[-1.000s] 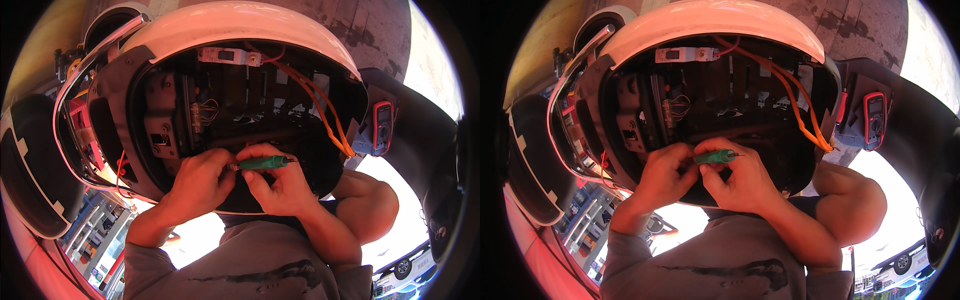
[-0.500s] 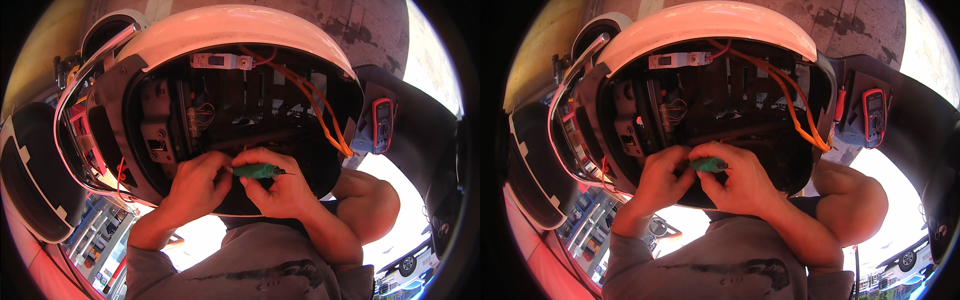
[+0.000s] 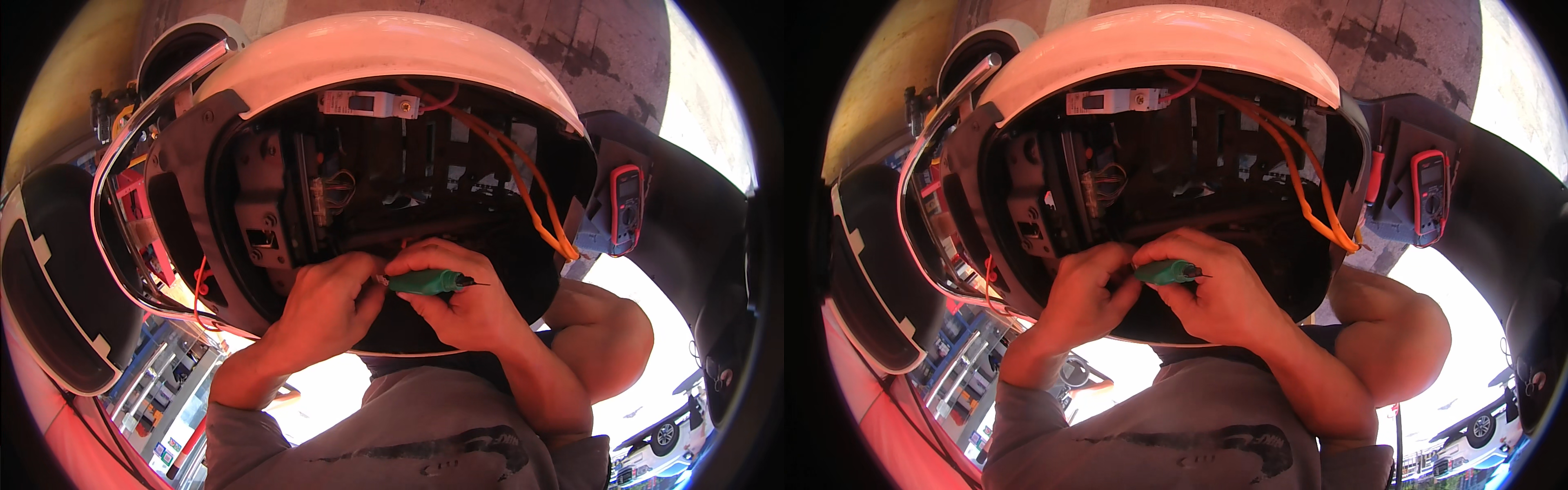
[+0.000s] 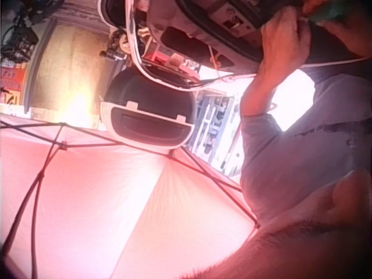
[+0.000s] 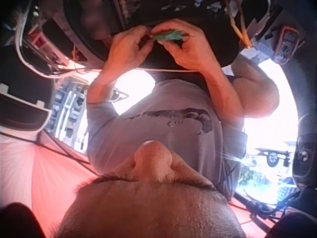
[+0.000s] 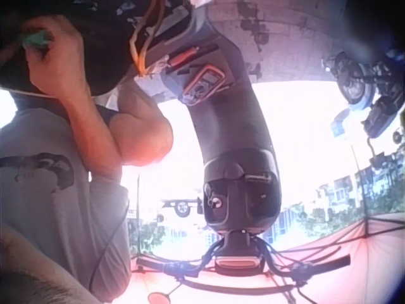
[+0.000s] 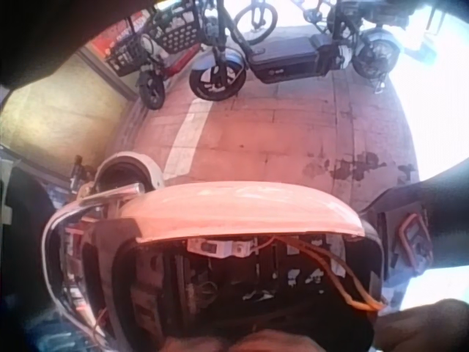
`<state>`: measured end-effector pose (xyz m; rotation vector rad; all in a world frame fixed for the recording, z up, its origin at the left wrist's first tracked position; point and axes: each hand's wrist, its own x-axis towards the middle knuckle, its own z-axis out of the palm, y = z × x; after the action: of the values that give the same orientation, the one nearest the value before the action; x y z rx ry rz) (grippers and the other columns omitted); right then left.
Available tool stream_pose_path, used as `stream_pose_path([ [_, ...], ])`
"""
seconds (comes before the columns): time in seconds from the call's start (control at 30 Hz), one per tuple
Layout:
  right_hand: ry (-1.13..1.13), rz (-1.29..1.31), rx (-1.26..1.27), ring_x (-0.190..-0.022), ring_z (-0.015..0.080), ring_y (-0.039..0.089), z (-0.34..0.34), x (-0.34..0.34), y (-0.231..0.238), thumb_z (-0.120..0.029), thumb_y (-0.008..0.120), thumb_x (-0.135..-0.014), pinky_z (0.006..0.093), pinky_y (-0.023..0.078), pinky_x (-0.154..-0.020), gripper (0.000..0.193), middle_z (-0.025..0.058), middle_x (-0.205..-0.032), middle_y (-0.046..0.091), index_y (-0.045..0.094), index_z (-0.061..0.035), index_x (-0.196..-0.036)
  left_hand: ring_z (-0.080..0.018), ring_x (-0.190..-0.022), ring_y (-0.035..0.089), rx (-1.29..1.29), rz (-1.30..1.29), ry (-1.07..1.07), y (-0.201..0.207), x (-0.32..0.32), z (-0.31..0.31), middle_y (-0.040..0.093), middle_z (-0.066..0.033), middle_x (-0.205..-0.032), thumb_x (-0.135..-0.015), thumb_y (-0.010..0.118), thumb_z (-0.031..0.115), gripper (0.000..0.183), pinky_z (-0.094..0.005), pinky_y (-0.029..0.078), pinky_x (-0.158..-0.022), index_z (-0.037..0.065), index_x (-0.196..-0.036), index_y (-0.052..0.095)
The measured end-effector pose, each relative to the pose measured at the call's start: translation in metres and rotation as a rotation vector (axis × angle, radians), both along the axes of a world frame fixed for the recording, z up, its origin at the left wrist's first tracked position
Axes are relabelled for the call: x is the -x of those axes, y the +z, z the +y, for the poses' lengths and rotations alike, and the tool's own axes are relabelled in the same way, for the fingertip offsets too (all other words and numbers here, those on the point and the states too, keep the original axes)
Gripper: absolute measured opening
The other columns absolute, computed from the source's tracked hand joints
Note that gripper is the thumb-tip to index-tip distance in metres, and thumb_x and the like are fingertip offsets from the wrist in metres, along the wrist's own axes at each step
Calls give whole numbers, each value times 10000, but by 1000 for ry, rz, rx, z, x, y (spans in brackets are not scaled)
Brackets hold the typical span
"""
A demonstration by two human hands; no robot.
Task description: The person uses a green-handled screwdriver to tighten or adjust connections on wires inside the open compartment of a white electric scooter. The person works continuously on the wiring harness while seated on the scooter in a workshop area.
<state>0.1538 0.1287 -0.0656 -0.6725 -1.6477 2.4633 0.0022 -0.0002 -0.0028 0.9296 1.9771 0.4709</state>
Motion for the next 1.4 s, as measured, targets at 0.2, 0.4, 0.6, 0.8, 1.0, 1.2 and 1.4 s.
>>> stream_pose_path([
  [0.2,-3,-17,-18,-977,249,689,0,-1,0,86,751,-775,321,542,-859,342,111,-1034,704,715,-26,-1096,-386,-754,699,47,28,-39,-2,-2,2,702,-176,-909,-834,726,19,202,-434,552,-612,-5,-1026,669],
  [0.4,-21,-26,-10,-943,229,692,-1,-1,-1,100,739,-775,305,543,-844,361,113,-1038,702,714,-21,-1115,-393,-759,696,14,59,-78,-1,0,3,703,-179,-916,-845,716,16,183,-438,552,-616,-3,-1022,677],
  [0.6,-32,-50,68,-954,184,688,-2,-2,2,108,719,-818,286,545,-837,330,102,-1057,697,711,-15,-1124,-380,-725,694,4,50,-65,-1,0,1,701,-179,-894,-839,724,8,175,-426,548,-595,-9,-1007,681],
  [0.8,-14,-57,77,-941,169,691,-2,-2,0,103,713,-833,267,555,-821,320,101,-1065,695,705,-10,-1133,-375,-707,691,-20,55,-68,-3,0,0,701,-174,-883,-833,729,2,163,-424,545,-585,-10,-990,684],
  [1.0,-32,-24,-13,-952,176,695,-2,-3,-3,108,706,-828,282,553,-834,316,105,-1086,698,709,-20,-1116,-386,-737,692,-5,52,-30,-3,-2,2,702,-180,-916,-843,726,17,188,-438,546,-602,-7,-1024,680],
  [1.2,-47,-15,-6,-916,178,709,-3,-3,-4,70,723,-838,287,561,-781,304,102,-1030,726,690,-13,-1128,-406,-760,691,27,75,-97,-1,-1,1,694,-189,-904,-857,734,53,175,-471,544,-613,-5,-1011,676],
  [1.4,15,-110,177,-829,120,694,2,-3,1,60,742,-862,264,552,-734,262,71,-929,754,701,-28,-1105,-412,-756,689,-8,44,-95,0,0,-2,687,-190,-858,-857,737,58,153,-478,543,-605,-10,-976,670],
])
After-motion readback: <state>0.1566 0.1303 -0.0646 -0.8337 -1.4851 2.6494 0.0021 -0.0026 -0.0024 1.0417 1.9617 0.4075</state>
